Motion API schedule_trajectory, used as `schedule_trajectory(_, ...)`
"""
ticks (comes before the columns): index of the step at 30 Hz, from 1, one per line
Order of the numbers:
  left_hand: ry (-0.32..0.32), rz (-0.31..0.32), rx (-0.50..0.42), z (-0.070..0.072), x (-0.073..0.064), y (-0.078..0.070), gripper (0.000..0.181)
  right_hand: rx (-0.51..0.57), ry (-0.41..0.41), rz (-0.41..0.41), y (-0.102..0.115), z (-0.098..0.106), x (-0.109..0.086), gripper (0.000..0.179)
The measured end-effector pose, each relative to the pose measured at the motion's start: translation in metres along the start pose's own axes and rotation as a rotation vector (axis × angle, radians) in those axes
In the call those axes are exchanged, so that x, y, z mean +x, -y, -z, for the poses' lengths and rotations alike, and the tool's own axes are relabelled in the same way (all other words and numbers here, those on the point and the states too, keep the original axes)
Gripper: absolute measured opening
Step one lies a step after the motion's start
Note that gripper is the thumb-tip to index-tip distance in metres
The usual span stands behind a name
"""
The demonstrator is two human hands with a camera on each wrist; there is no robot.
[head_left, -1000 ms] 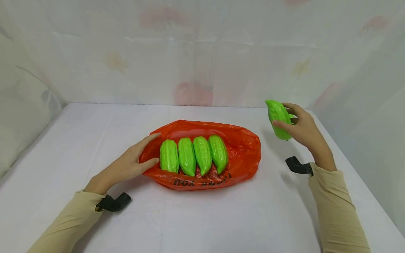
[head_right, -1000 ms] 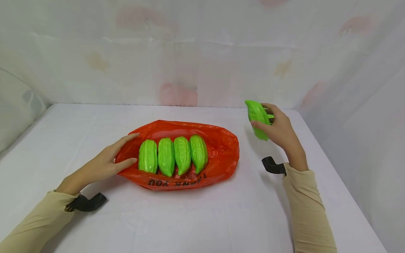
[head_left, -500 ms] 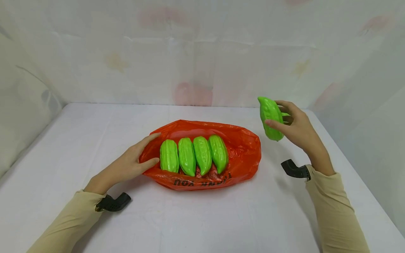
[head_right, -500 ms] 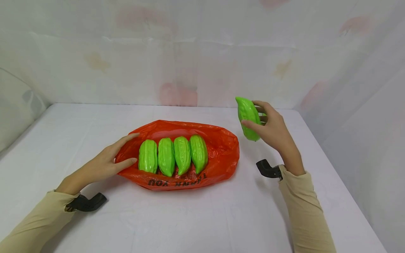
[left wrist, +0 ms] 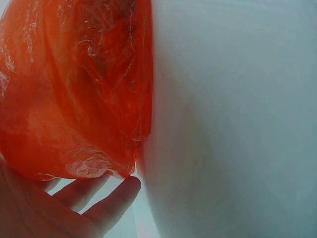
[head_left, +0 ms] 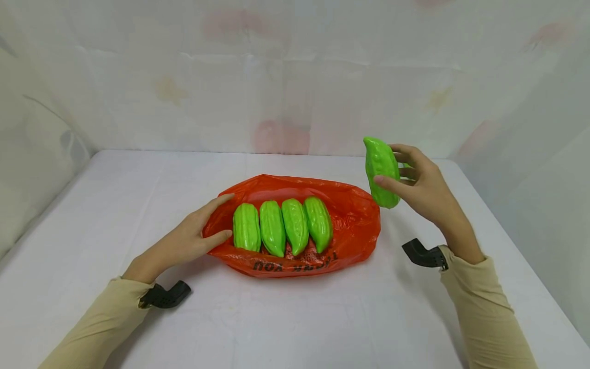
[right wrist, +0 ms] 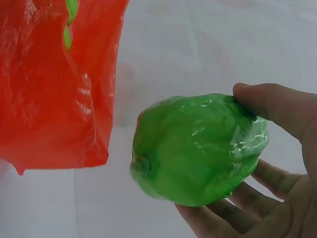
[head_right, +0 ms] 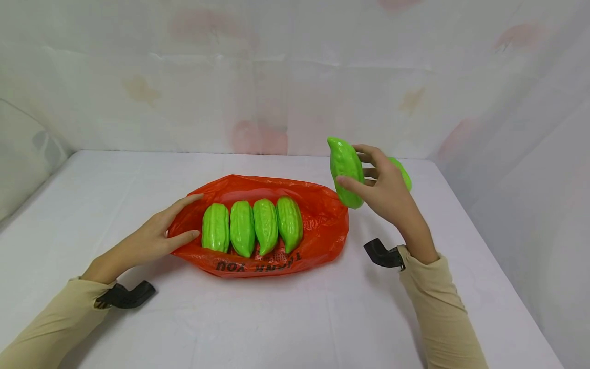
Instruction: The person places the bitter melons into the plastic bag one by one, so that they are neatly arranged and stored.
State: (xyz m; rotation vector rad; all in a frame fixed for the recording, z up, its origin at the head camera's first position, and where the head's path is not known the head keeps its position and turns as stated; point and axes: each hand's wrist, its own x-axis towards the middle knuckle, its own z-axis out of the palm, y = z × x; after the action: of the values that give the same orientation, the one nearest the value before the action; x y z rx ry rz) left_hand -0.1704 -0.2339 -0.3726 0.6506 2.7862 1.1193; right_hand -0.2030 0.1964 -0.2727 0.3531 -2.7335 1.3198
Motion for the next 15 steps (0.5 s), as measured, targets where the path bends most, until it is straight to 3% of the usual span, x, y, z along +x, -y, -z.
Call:
schedule_trajectory(7,0.0,-0.002,0.003,0.0,0.0,0.001,0.07,0.066,-0.001,0.066,0.004,-0.011,0.0,0.065)
schedule_trajectory(15,0.005,0.002,-0.001,0.0,0.001,0.002,0.07,0.16,0.058,0.137,0.003,-0.03,0.004,0.069)
